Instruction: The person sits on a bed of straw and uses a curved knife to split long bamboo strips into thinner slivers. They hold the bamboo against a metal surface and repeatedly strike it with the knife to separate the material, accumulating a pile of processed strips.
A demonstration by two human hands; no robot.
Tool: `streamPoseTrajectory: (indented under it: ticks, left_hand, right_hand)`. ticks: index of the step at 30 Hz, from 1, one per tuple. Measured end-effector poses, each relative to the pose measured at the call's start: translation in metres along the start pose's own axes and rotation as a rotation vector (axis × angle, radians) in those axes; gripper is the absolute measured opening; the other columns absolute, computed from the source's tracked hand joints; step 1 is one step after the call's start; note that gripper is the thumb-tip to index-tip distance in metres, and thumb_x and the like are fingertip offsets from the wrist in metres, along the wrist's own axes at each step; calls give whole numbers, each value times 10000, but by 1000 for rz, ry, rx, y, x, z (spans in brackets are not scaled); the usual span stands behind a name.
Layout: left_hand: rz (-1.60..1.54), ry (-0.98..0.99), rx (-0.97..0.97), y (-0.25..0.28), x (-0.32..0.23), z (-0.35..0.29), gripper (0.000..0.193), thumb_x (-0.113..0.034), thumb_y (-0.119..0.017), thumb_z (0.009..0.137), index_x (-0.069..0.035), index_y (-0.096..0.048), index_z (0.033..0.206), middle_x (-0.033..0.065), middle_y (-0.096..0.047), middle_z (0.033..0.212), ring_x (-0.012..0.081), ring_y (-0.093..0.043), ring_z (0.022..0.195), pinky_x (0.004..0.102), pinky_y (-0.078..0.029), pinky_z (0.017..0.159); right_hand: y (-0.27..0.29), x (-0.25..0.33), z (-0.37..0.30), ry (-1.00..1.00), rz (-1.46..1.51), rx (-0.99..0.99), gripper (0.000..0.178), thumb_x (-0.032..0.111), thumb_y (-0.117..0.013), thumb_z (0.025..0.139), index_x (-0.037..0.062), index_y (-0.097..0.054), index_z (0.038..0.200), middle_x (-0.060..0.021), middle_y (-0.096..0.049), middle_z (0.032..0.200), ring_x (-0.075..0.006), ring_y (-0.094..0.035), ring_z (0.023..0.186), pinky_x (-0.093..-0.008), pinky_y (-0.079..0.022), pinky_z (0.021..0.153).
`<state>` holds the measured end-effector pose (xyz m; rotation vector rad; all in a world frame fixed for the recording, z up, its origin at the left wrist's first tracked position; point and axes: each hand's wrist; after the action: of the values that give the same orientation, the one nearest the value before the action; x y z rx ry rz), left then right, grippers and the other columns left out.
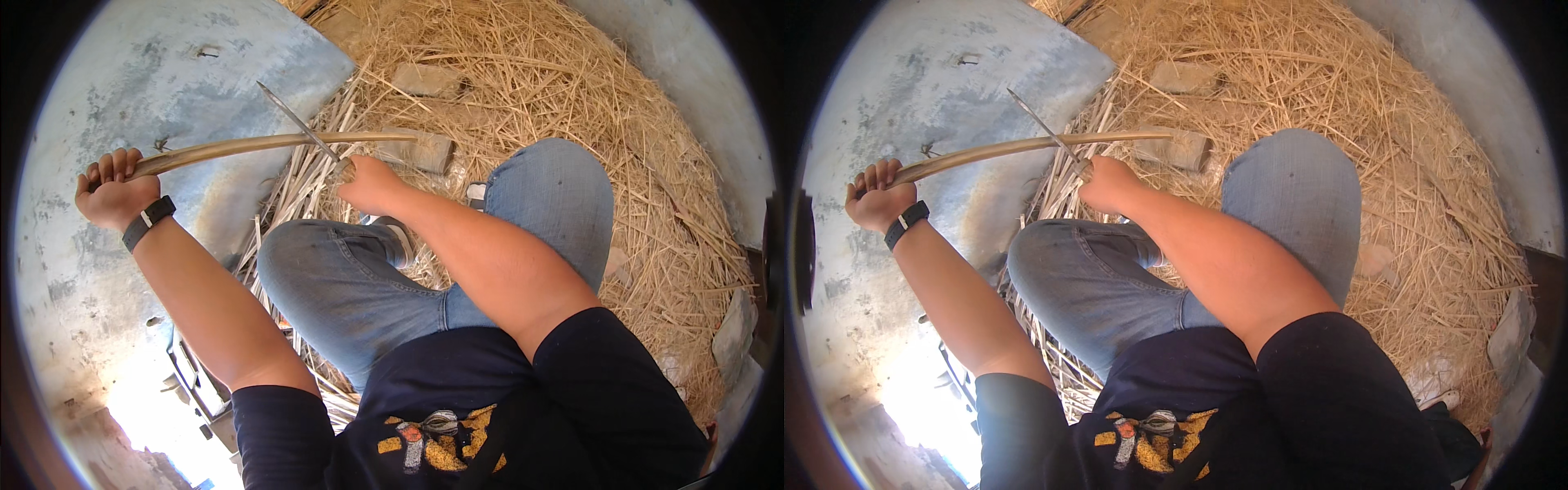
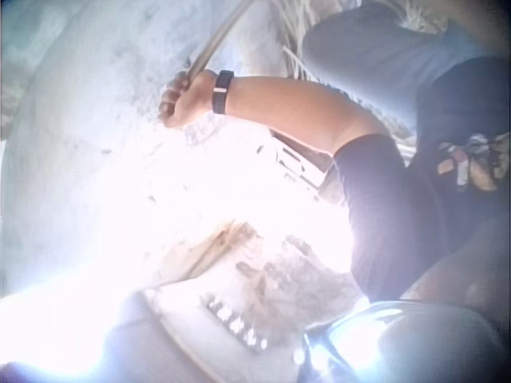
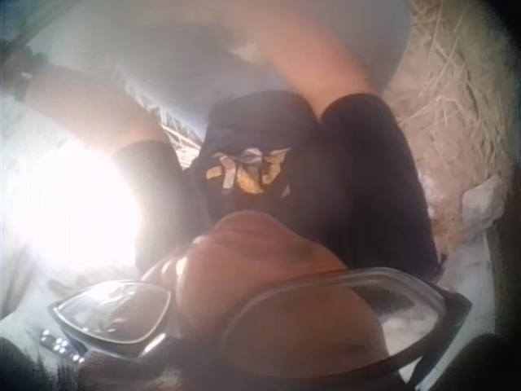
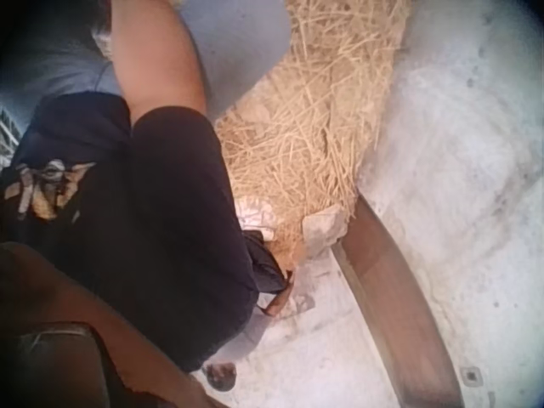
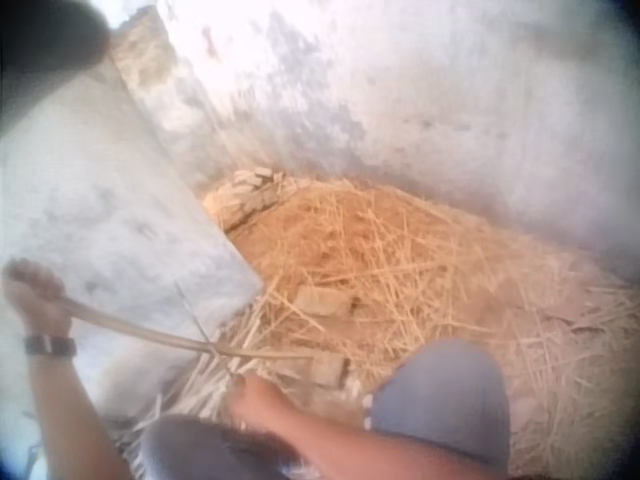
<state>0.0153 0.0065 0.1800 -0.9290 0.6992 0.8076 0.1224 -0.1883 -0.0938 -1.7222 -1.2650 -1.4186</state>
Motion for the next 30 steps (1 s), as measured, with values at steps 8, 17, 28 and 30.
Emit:
streamPoseTrajectory:
  ticks: [8, 17, 28, 30]
  left_hand:
    - [-268, 195, 513, 21, -3, 17, 258, -291, -562, 848, -169, -409, 679, -34, -321, 556, 120, -262, 503, 288, -270, 511]
    - [-412, 342, 699, 36, -3, 27, 301, -241, -703, 743, -190, -431, 624, -70, -370, 517, 100, -329, 459, 271, -313, 510]
    - [-451, 331, 694, 45, -2, 25, 319, -225, -713, 762, -196, -423, 633, -84, -384, 505, 78, -335, 443, 253, -332, 491]
    - [-441, 311, 691, 46, -2, 23, 319, -223, -714, 766, -198, -423, 637, -84, -385, 507, 77, -336, 444, 252, -336, 491]
  right_hand:
    - [19, 43, -15, 90, -30, 67, 345, 196, -667, 807, -32, -610, 1060, -192, -665, 880, -308, -665, 848, -425, -521, 757]
    - [38, 5, 6, -193, 40, 109, 406, 190, -679, 827, -80, -613, 1124, -201, -685, 838, -273, -679, 692, -397, -535, 615]
    - [29, 29, -1, -46, 13, 142, 459, 203, -648, 832, -68, -565, 1194, -116, -620, 650, -197, -617, 548, -368, -482, 506]
    - [27, 31, -2, -54, 53, 157, 506, 203, -650, 832, -73, -553, 1245, -113, -618, 652, -194, -611, 545, -361, -480, 504]
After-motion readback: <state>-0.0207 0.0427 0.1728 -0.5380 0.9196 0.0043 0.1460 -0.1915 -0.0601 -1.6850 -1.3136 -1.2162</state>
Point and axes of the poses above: each hand's wrist, its own z-axis towards the middle knuckle, its own y-axis out of the back of the hand, x = y × z
